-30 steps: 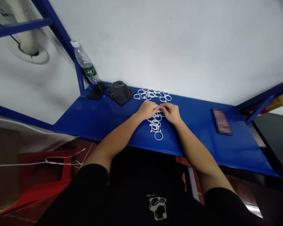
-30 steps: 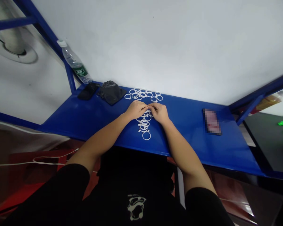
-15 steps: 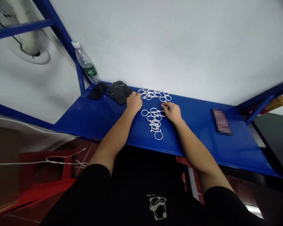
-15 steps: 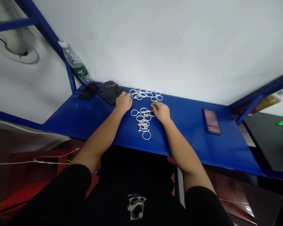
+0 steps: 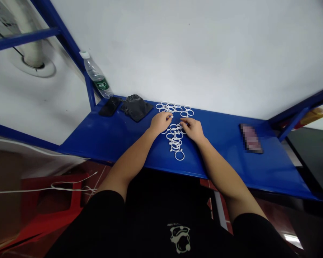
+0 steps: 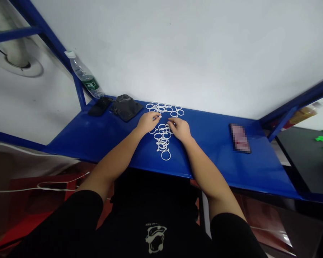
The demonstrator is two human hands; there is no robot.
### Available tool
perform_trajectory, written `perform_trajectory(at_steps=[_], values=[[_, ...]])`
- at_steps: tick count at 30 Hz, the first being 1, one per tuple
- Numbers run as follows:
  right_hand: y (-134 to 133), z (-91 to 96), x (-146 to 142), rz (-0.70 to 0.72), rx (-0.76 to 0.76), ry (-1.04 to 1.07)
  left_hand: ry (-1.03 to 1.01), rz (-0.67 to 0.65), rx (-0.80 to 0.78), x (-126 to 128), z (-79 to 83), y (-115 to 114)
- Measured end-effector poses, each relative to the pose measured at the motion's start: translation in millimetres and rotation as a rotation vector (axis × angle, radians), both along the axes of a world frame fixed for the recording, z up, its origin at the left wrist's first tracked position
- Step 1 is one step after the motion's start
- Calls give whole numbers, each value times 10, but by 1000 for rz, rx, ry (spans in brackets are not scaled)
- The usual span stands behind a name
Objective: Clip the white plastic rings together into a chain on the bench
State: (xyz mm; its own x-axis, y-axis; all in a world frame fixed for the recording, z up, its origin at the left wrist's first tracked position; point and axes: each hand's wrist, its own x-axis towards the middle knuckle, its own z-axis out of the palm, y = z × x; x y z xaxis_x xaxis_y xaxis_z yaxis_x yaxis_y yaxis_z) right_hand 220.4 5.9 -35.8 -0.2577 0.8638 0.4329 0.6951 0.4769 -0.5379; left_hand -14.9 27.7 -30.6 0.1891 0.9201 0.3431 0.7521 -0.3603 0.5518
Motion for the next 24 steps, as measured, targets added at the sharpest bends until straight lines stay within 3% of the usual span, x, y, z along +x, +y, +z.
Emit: perform_trajectory(at_steps=[5,9,24], values=[[16,-44,-4,50,53,19,-66,-191,118,145,8,-100],[10,-37,8,65,79,42,-85,-259,148,176,-24,-129],[-53,63,-27,-17,15,-63,-58,-228,102,182,11,-98]])
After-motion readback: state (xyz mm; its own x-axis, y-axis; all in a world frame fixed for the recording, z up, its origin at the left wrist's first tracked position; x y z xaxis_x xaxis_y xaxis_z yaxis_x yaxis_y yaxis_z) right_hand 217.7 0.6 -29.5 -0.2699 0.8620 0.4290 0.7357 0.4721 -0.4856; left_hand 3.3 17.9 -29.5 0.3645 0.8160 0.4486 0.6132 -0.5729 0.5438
